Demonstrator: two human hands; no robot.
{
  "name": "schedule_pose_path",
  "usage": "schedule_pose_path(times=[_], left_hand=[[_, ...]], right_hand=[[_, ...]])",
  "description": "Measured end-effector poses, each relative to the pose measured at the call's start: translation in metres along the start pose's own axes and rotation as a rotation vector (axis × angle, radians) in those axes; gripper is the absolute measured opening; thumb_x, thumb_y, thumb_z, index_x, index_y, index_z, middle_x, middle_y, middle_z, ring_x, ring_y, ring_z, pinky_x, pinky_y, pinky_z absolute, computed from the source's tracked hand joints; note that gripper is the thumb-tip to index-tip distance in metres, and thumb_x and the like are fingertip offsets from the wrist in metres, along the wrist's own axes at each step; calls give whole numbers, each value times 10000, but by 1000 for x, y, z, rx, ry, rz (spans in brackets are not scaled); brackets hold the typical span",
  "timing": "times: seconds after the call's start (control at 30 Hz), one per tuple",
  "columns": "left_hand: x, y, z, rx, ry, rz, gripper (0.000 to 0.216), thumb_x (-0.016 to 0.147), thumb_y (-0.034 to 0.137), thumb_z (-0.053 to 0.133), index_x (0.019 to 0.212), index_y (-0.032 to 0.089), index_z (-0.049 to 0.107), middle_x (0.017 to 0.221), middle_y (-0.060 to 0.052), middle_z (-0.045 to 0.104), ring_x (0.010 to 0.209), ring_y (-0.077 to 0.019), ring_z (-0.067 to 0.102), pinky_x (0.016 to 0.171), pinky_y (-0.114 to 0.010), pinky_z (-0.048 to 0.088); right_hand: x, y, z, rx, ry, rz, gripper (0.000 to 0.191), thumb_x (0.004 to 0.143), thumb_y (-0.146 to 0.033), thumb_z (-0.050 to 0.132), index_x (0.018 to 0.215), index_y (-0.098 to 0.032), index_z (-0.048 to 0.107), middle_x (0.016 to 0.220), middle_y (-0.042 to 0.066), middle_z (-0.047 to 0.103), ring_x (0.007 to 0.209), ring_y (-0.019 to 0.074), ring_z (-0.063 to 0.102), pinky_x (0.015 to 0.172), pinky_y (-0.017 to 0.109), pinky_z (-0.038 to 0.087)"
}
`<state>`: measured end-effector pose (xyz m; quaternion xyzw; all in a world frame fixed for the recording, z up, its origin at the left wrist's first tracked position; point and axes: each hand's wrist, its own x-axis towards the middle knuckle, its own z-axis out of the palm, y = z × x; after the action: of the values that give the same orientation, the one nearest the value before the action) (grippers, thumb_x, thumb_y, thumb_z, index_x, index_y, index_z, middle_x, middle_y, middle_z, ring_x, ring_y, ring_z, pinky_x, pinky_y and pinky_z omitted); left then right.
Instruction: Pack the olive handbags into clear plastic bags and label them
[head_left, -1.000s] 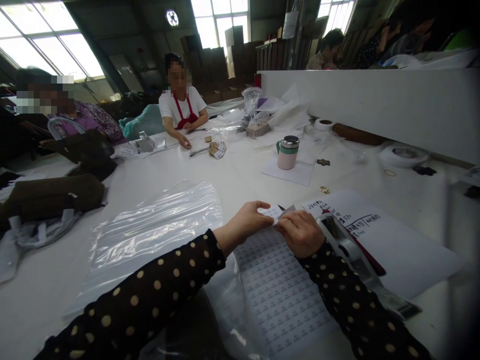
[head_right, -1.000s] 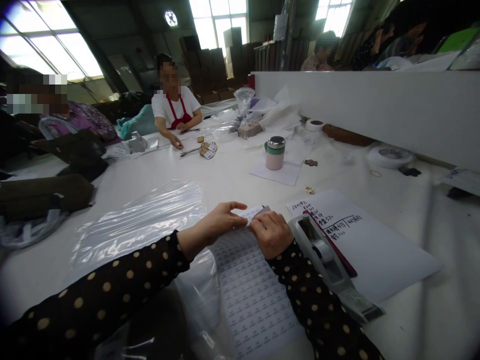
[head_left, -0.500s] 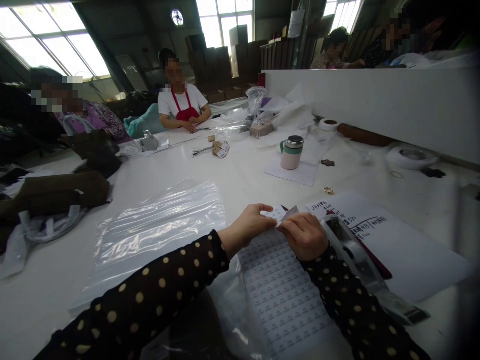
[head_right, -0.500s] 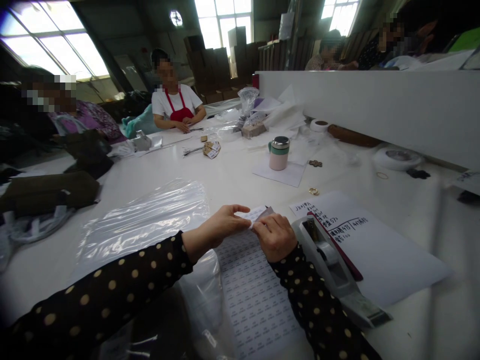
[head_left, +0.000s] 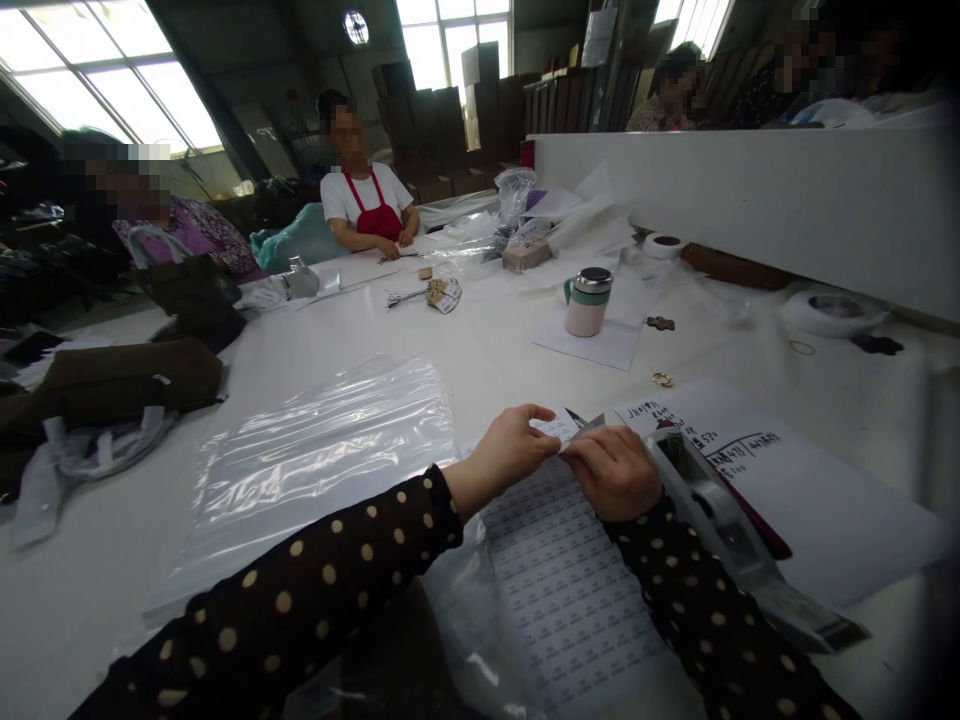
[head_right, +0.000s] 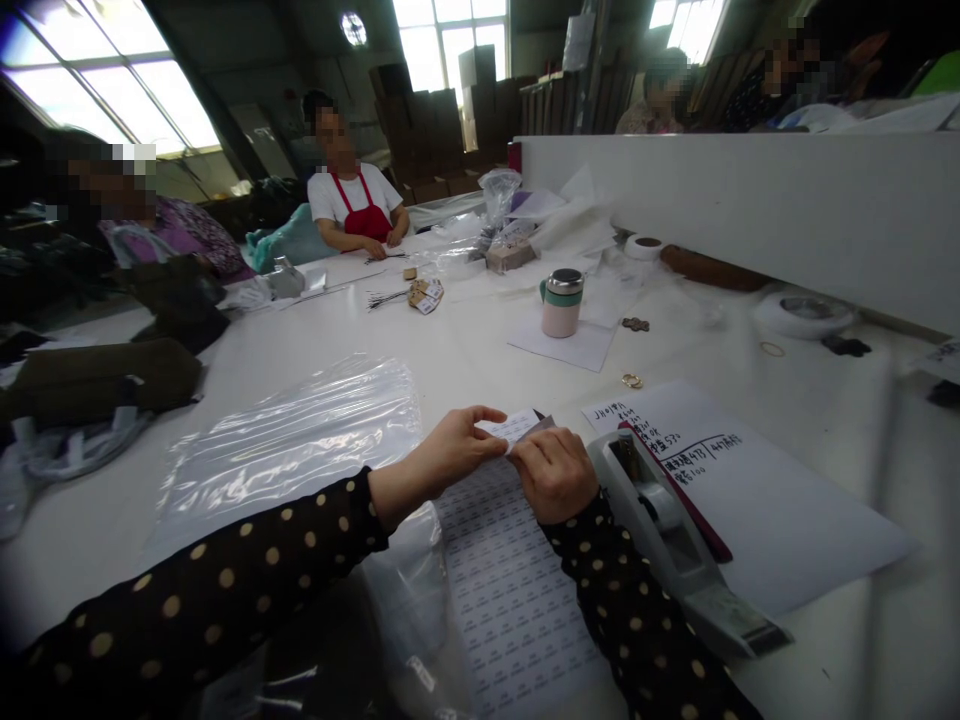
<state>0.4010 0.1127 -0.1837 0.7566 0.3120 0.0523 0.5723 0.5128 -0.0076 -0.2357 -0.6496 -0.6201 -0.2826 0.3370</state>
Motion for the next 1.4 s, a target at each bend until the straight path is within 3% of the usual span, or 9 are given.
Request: schedule_pose_path(times=[0.23,0.4,0.6,0.73,0.8,0.93,1.07,1.2,1.4], left_hand=[[0,-4,2,-32,-7,-17,442,673,220,602,1095,109,536,683,-29,647,548,-116,530,489,-210,376],[-1,-1,1,-44,-4,-20,430,664,214,608,1078,116,544,664,-20,631,556,-115,527,495,-208,378],[0,-4,2,-132,-12,-95,424,652,190,614,1065,123,548,629,5,594,510,-106,504,462,-205,369],[9,-10,1,45,5,-40,400,705,232,581,1092,137,553,676,-20,625,531,-128,536,499,-232,417],[14,-8,-6,179,55,17,385,721,233,574,1093,132,570,783,-67,655,673,-176,590,626,-275,459],[3,13,-48,413,262,191,441,740,303,598,1145,133,557,1123,-134,590,1073,-277,493,948,-368,339],[-73,42,-117,652,412,312,334,781,368,545,1050,183,616,1088,-89,616,1002,-246,535,915,-371,374],[-204,46,-176,691,591,308,247,783,354,545,951,208,650,1011,-36,652,898,-185,570,848,-313,412],[-397,-6,-195,634,920,121,226,805,347,532,923,193,649,958,-34,665,869,-166,587,798,-265,425]], right_hand=[[0,-1,1,-7,-11,9,150,770,-165,586,630,-190,539,641,19,558,674,158,464,649,290,378],[-1,-2,0,-7,35,-4,37,764,-175,619,797,-190,617,674,21,582,680,158,476,659,287,393],[-4,1,1,-12,52,-7,57,748,-186,641,703,-214,618,686,17,581,702,155,482,674,277,405],[-4,-1,1,35,71,26,52,739,-186,645,712,-228,631,772,23,616,773,167,514,730,299,426],[-1,-7,-4,167,54,166,55,731,-218,655,686,-226,625,809,26,630,788,173,531,742,315,437],[14,-25,-25,776,-170,754,208,688,-381,687,668,-197,591,674,14,608,603,140,536,589,287,459],[35,-49,-45,1263,-471,959,269,606,-388,745,680,-173,601,590,-11,559,507,88,474,500,236,420],[56,-92,-55,1374,-611,940,275,575,-367,768,683,-170,610,560,-26,524,481,64,421,456,207,365],[87,-190,-49,1341,-926,696,308,562,-388,773,695,-170,601,552,-19,518,471,71,421,435,218,345]])
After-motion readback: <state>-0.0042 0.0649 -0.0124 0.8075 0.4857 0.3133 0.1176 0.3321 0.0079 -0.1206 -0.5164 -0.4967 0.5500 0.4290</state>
